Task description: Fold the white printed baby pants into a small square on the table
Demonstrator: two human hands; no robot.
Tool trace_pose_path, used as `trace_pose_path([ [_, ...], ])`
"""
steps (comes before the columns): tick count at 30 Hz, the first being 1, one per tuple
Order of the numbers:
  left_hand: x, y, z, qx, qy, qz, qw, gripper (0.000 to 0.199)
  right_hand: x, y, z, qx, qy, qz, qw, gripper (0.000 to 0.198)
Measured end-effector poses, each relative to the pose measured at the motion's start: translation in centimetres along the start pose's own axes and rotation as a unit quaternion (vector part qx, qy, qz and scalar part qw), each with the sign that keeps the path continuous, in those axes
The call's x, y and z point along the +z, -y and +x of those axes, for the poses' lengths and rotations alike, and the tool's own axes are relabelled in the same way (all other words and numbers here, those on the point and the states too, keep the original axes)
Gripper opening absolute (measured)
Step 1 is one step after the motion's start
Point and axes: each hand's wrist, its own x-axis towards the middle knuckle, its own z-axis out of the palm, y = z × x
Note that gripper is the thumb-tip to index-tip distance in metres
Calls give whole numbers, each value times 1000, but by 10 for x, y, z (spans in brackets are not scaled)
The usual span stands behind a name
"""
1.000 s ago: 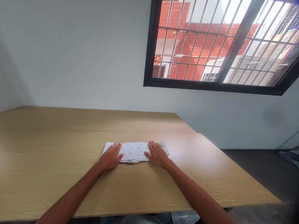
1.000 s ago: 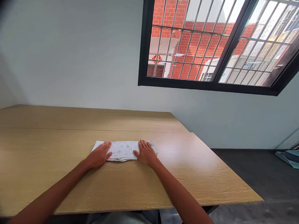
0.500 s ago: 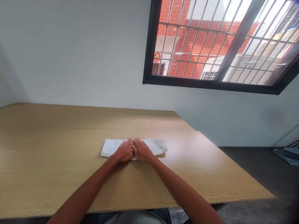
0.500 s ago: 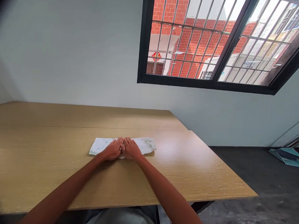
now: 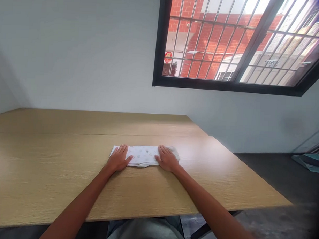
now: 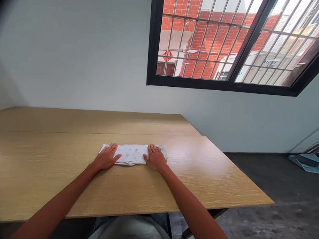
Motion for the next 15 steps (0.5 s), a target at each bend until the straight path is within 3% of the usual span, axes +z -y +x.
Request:
trace_pose_path([
  [6, 1, -1, -6, 15, 9, -27, 999, 72, -7, 3, -8, 6, -23, 39, 999, 44],
  [11, -4, -1, -7, 8, 41, -44, 998, 75, -24, -15, -4, 90, -142, 86, 982, 25],
  [13, -6, -1, -6, 3, 52, -47, 998, 75, -27, -26, -4, 141, -126, 58, 980, 29],
  [15, -6, -1, -6, 5, 58, -47, 997, 74, -27, -36, -6, 172, -70, 44, 982, 36],
])
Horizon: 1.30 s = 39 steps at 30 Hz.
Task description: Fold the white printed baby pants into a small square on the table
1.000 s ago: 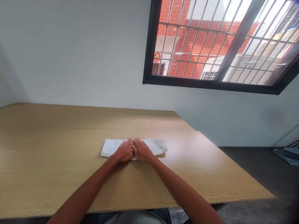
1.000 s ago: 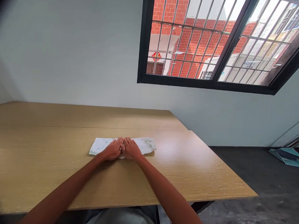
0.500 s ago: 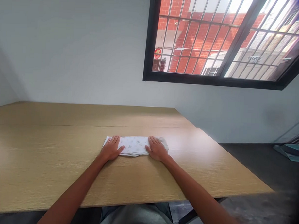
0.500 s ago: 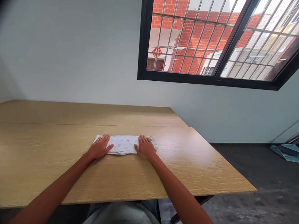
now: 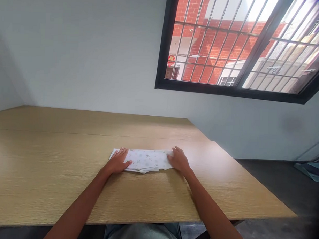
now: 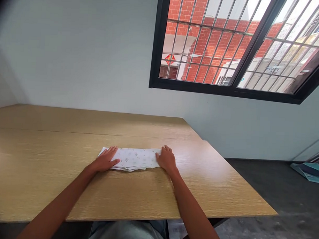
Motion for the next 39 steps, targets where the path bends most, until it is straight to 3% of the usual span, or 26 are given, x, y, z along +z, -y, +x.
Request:
trace_pose_path([
  [3, 0, 1, -1, 7, 0, 1, 1000, 71, 2, -14, 1, 1, 57, 15, 998, 36],
  [9, -1, 2, -3, 15, -4, -11, 1000, 70, -1, -24, 4, -33, 52, 65, 996, 31],
  [14, 1, 3, -2, 7, -1, -26, 1000, 70, -10, -22, 1, -69, 54, 194, 977, 30],
  [17, 2, 3, -1, 3, -4, -31, 1000, 71, -16, -26, 1, -34, 43, 259, 964, 32],
  [20, 4, 3, 0, -6, -5, -32, 999, 65, -23, -36, 3, 25, 98, 273, 957, 37],
  [24, 2, 0, -1, -5, -5, -29, 1000, 60, -30, -47, 3, 3, 166, 267, 949, 31],
  [28, -3, -4, -2, -2, -6, -31, 1000, 60, -34, -43, 1, -11, 160, 374, 914, 30],
  [32, -4, -8, -4, -5, -12, -42, 999, 63, -35, -34, -3, -7, 201, 459, 865, 36],
  [36, 0, -7, -4, 5, -26, -64, 998, 61, -35, -29, -3, 57, 143, 433, 888, 32],
  [39, 0, -9, -2, 62, -76, -116, 988, 59, -39, -31, -1, 98, 107, 436, 888, 30],
])
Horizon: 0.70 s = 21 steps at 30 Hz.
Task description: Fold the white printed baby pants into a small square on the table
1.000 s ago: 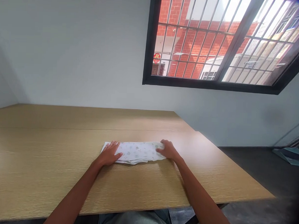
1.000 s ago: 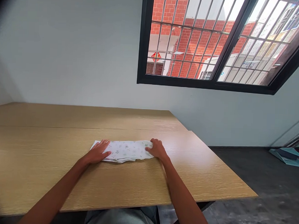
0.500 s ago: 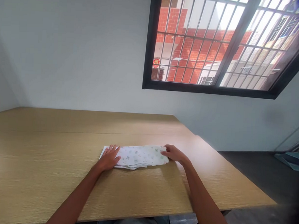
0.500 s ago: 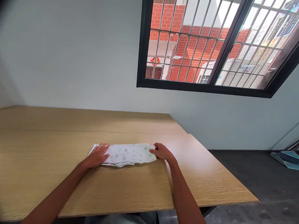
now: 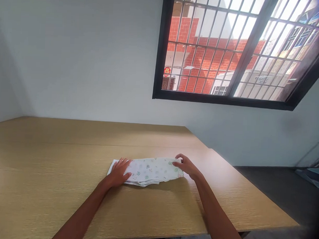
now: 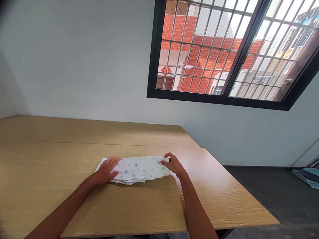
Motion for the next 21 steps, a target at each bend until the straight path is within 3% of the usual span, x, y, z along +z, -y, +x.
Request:
trace_pose_path([
  [4, -6, -10, 4, 116, -64, -169, 977, 42, -19, 1, 0, 38, 42, 42, 998, 35],
  [7, -11, -17, 3, 106, -17, -247, 963, 34, -37, 6, -1, 70, 43, 72, 994, 37],
  [10, -15, -21, 1, 50, 54, -331, 941, 31, -45, 22, -1, 74, 32, 87, 993, 36],
  [12, -17, -23, 1, -12, 77, -434, 898, 35, -37, 38, 2, 53, 55, 114, 990, 35],
  [14, -19, -25, 2, -63, 86, -544, 832, 39, -16, 57, 7, 23, 81, 152, 985, 33],
  [19, -22, -26, 4, -132, 103, -728, 664, 43, 75, 94, 23, -2, 96, 203, 975, 32],
  [21, -23, -25, 5, -148, 120, -762, 619, 47, 107, 99, 25, -36, 104, 224, 968, 33],
])
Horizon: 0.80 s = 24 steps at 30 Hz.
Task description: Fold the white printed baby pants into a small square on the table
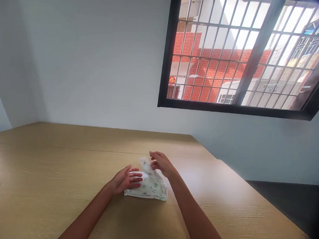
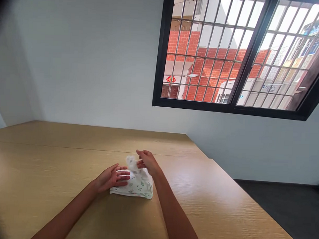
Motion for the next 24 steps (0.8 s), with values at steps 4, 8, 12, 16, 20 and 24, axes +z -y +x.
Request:
trace_pose_path([
  [4, -3, 0, 3, 0, -31, 13, 999, 50, 15, -24, 2, -63, -13, -26, 998, 25],
  [8, -5, 7, 6, 39, -77, 80, 993, 55, -12, -51, -6, -109, 36, -148, 982, 17],
  [12, -8, 8, 8, 162, -127, 193, 959, 64, -29, -70, -15, -164, 57, -295, 940, 7],
  [16, -14, 4, 7, 278, -153, 471, 823, 45, -20, -74, -22, -195, 99, -420, 881, 11],
  [20, -17, 3, 4, 300, -132, 621, 712, 38, -12, -73, -25, -208, 86, -510, 830, 16],
  [24, -7, 4, 3, 316, -147, 683, 642, 34, -11, -76, -27, -196, 87, -518, 828, 16],
])
